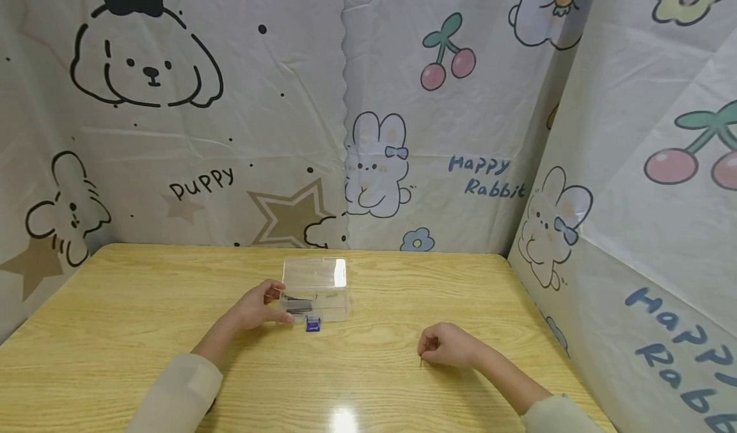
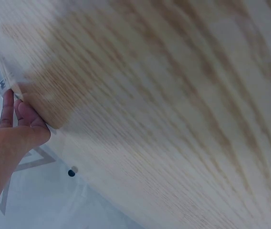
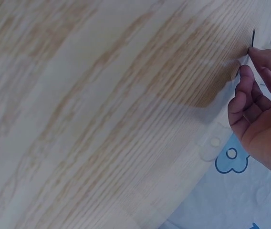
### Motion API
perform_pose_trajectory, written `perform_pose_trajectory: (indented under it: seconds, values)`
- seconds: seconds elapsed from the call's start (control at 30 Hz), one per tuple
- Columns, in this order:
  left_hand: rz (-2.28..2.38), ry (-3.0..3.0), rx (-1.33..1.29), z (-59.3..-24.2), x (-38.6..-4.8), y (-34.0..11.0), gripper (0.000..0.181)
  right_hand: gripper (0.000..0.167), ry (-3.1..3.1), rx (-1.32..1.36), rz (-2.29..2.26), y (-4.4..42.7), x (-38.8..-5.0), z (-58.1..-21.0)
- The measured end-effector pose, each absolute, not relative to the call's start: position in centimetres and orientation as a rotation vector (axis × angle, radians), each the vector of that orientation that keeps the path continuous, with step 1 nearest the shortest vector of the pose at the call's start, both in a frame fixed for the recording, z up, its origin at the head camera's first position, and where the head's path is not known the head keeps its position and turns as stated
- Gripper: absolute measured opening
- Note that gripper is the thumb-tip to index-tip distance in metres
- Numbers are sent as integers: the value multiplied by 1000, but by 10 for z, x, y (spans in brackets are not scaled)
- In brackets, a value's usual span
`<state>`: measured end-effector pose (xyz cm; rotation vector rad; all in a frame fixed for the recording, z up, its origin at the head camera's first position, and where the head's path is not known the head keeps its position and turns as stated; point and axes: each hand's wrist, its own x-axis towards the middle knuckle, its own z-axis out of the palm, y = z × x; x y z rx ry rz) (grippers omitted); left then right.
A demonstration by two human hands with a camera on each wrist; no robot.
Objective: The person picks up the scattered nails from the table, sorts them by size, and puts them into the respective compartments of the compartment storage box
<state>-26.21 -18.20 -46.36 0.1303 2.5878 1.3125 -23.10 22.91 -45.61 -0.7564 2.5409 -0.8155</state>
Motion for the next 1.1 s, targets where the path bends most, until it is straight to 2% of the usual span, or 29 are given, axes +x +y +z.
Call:
perform_pose_trajectory:
  seconds: [0.6,1.1]
  values:
    - [1297,2596,150,-463,-263,-182,77,4,2496,-780,-860,231,-235,-460]
    - [1296,2591,172,-463,-261,-182,76,6,2610,-673,-962,226,-234,-460]
